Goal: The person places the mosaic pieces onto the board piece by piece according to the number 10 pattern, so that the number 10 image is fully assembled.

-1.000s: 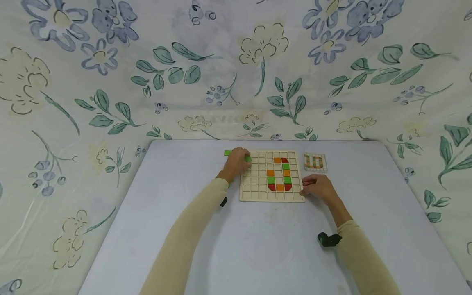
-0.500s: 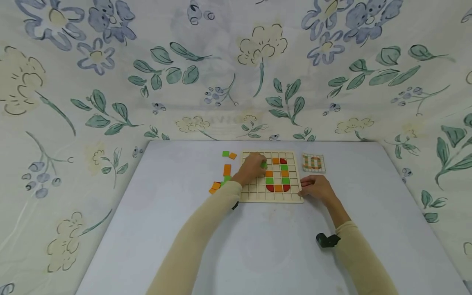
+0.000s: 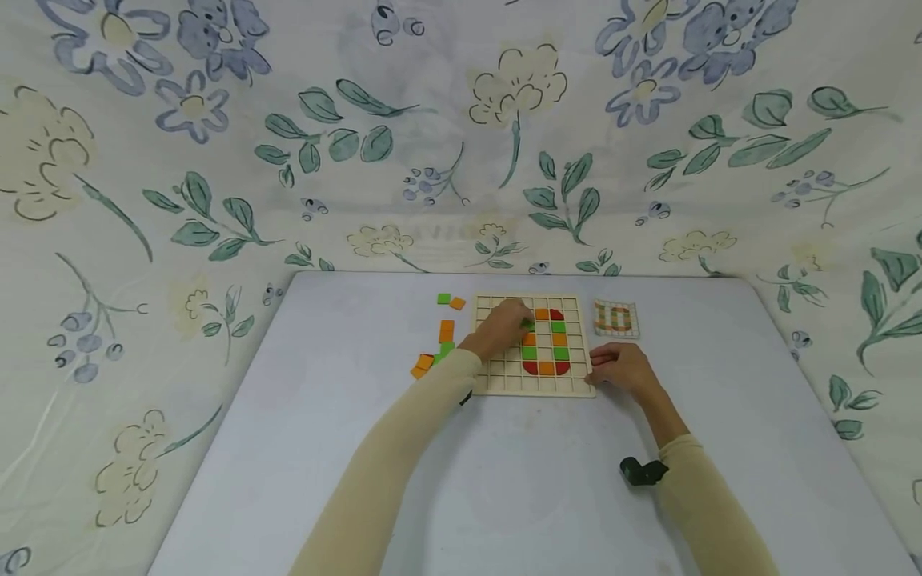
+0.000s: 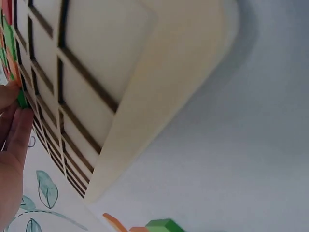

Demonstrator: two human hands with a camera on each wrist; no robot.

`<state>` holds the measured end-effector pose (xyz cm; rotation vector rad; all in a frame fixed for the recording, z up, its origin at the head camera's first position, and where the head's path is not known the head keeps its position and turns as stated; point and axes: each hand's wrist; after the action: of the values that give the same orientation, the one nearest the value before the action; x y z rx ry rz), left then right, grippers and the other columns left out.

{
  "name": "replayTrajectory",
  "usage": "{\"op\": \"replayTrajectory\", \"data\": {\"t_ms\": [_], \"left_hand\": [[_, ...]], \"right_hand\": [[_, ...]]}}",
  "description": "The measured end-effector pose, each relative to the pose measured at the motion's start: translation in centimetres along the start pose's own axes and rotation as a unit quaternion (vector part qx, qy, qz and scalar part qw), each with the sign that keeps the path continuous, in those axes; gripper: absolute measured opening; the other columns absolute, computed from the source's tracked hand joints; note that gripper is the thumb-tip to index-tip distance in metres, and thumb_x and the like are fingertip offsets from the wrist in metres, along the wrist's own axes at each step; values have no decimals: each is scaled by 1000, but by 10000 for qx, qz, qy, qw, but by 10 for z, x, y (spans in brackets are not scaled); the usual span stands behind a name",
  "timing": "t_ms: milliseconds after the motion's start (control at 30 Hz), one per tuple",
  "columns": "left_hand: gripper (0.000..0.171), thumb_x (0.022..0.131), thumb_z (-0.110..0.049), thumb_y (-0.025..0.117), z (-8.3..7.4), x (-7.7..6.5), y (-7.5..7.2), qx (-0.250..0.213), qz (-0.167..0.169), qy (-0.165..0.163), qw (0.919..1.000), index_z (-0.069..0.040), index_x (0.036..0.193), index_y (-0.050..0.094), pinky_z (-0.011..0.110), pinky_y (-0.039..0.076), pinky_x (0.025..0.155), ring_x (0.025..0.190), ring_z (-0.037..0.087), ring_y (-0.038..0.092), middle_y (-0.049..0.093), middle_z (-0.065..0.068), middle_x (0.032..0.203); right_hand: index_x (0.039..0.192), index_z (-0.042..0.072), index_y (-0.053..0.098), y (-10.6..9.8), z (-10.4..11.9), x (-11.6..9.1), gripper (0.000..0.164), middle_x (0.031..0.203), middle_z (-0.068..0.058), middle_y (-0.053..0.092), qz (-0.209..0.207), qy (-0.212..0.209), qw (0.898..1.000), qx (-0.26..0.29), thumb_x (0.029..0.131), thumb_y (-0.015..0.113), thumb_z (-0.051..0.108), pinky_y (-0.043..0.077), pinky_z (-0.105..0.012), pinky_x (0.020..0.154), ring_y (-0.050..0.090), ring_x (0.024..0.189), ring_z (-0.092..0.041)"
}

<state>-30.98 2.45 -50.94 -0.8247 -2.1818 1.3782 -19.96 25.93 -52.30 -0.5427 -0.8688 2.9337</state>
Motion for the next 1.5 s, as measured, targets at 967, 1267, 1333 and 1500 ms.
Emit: {"op": "replayTrajectory", "data": {"t_ms": [967, 1267, 1333, 1500], "left_hand": [[38, 91, 6, 53, 38, -56, -77, -118, 316, -449, 9984, -3, 128, 62, 36, 47, 93, 112, 27, 57, 59, 11, 125], [30, 87, 8, 61, 67, -102, -84, -51, 576, -918, 9941, 1, 115, 68, 36, 50, 89, 102, 27, 60, 64, 12, 112], [26, 86, 7, 64, 71, -110, -84, -103, 734, -1073, 9915, -1, 110, 70, 35, 50, 88, 99, 25, 59, 64, 10, 108], [19, 87, 0, 68, 82, -124, -82, -319, 1121, -1152, 9865, -6, 105, 73, 32, 49, 87, 96, 21, 58, 63, 5, 103]], "right_hand": [[116, -3, 64, 1, 0, -4, 49, 101, -13, 66, 54, -106, 9999, -94, 73, 82, 11, 48, -34, 82, 59, 92, -25], [116, -3, 63, 1, 1, -4, 48, 101, -13, 66, 52, -150, 9998, -72, 74, 82, 11, 48, -33, 81, 59, 92, -25], [116, -3, 63, 1, 1, -5, 49, 101, -13, 66, 61, -143, 9998, -80, 74, 82, 11, 48, -33, 81, 59, 92, -26], [116, -3, 63, 1, 2, -5, 49, 102, -14, 66, 102, -146, 9998, -100, 73, 82, 11, 48, -33, 81, 59, 93, -26]]}}
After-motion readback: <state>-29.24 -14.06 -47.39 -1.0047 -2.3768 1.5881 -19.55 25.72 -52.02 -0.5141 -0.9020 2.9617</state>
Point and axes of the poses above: each hand's wrist, its own x-axis towards the middle knuckle, its own y-axis out of the palm, z = x × y
